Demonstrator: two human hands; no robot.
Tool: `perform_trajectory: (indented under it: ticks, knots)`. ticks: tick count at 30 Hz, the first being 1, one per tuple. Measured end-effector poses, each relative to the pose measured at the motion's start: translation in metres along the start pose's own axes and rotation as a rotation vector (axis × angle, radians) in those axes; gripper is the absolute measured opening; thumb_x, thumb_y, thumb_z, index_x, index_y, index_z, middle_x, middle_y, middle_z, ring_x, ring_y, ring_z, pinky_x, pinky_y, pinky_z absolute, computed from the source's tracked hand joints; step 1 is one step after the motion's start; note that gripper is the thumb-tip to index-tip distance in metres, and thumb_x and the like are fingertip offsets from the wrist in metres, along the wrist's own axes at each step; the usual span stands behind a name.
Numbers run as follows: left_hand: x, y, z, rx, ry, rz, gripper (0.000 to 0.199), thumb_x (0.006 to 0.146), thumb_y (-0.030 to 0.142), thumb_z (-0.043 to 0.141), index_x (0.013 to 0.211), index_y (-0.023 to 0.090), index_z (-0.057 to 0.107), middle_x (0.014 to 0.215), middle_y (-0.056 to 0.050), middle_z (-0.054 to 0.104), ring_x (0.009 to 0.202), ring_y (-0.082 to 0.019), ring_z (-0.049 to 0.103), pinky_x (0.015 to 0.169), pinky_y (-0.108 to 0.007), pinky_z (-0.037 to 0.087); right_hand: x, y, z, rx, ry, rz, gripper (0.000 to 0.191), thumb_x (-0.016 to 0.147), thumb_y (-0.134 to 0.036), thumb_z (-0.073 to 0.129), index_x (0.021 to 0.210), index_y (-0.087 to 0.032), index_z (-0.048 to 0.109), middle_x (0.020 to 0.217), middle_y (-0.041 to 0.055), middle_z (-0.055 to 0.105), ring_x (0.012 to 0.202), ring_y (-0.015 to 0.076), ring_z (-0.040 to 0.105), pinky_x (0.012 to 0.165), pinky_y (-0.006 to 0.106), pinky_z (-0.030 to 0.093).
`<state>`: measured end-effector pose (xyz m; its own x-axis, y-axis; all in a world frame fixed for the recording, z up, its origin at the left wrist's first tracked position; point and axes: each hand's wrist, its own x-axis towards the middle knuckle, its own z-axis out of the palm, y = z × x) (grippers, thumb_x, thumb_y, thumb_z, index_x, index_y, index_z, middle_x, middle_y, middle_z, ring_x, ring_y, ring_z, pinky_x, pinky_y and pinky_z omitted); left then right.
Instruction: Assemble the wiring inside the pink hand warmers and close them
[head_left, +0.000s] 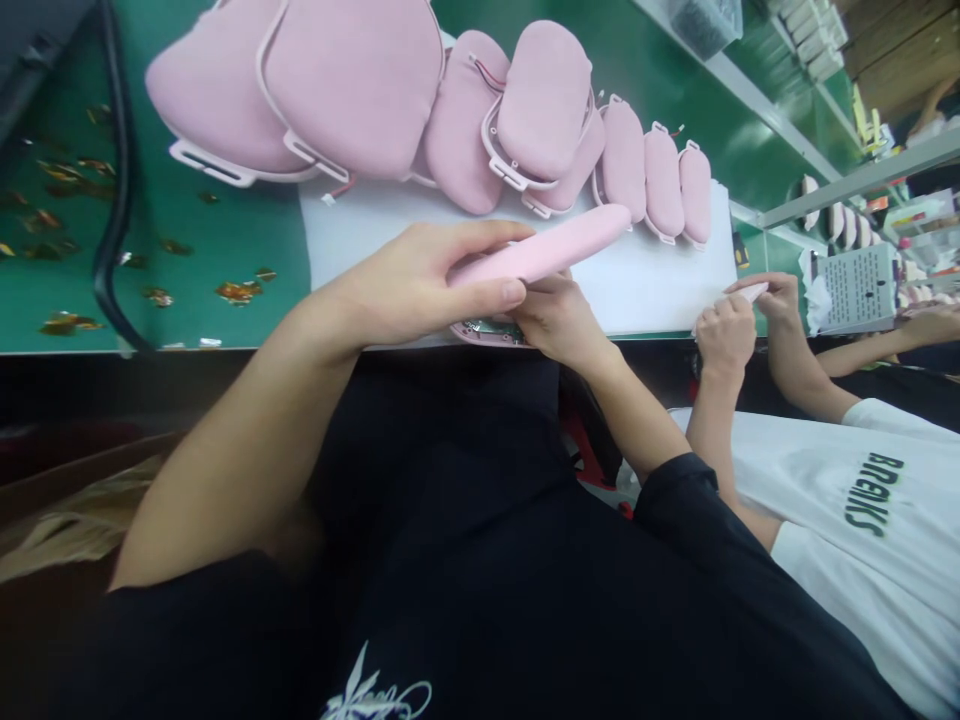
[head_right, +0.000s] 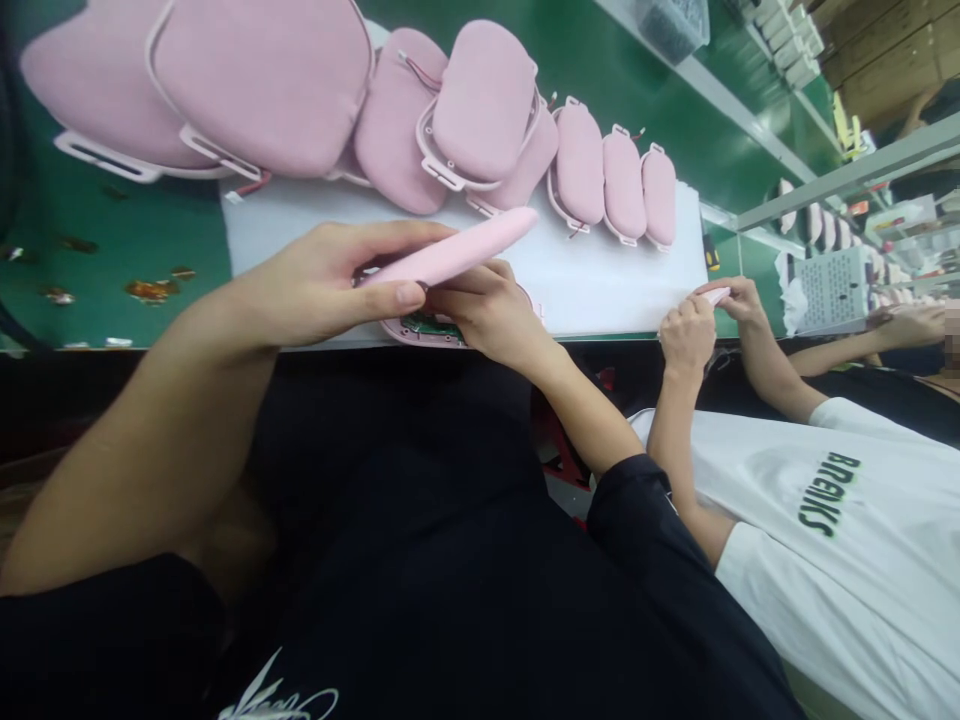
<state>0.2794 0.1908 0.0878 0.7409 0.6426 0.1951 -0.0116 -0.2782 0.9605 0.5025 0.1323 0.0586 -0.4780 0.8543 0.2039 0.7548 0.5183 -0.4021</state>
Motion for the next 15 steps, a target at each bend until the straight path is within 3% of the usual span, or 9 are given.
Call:
perform_trajectory:
  ticks: [5,12,15]
  knots:
    - [-0.002,-0.005,0.001,0.006,0.005,0.041,0.062,0.097,0.064,0.067,0.145,0.024,0.069,0.141,-0.006,0.072,0.128,-0.031,0.067,0.119,-0.041,0.052,-0.003,0.001,0.003,-0.022,0.072,-0.041,0.033,0.112,-0.028,0.052,0.11,-0.029,0.085,0.11,0.0039,0.079,0.112,0.0225,0.068,0.102,0.041,0.048]
    - [-0.001,-0.018,0.002,-0.02,0.023,0.105,0.065,0.101,0.067,0.065,0.147,0.021,0.067,0.136,-0.005,0.073,0.123,-0.025,0.066,0.112,-0.031,0.053,-0.01,-0.009,-0.003,0.021,0.021,0.039,0.032,0.099,-0.015,0.059,0.112,-0.028,0.086,0.122,0.0032,0.08,0.132,0.0243,0.064,0.112,0.041,0.046]
    - [0.0,-0.018,0.001,-0.045,0.036,0.122,0.065,0.103,0.068,0.061,0.147,0.02,0.065,0.131,-0.003,0.074,0.113,-0.021,0.066,0.1,-0.029,0.056,-0.013,-0.015,-0.001,-0.036,0.096,0.022,0.035,0.094,-0.013,0.06,0.112,-0.029,0.085,0.125,0.0023,0.078,0.131,0.0253,0.063,0.115,0.044,0.044]
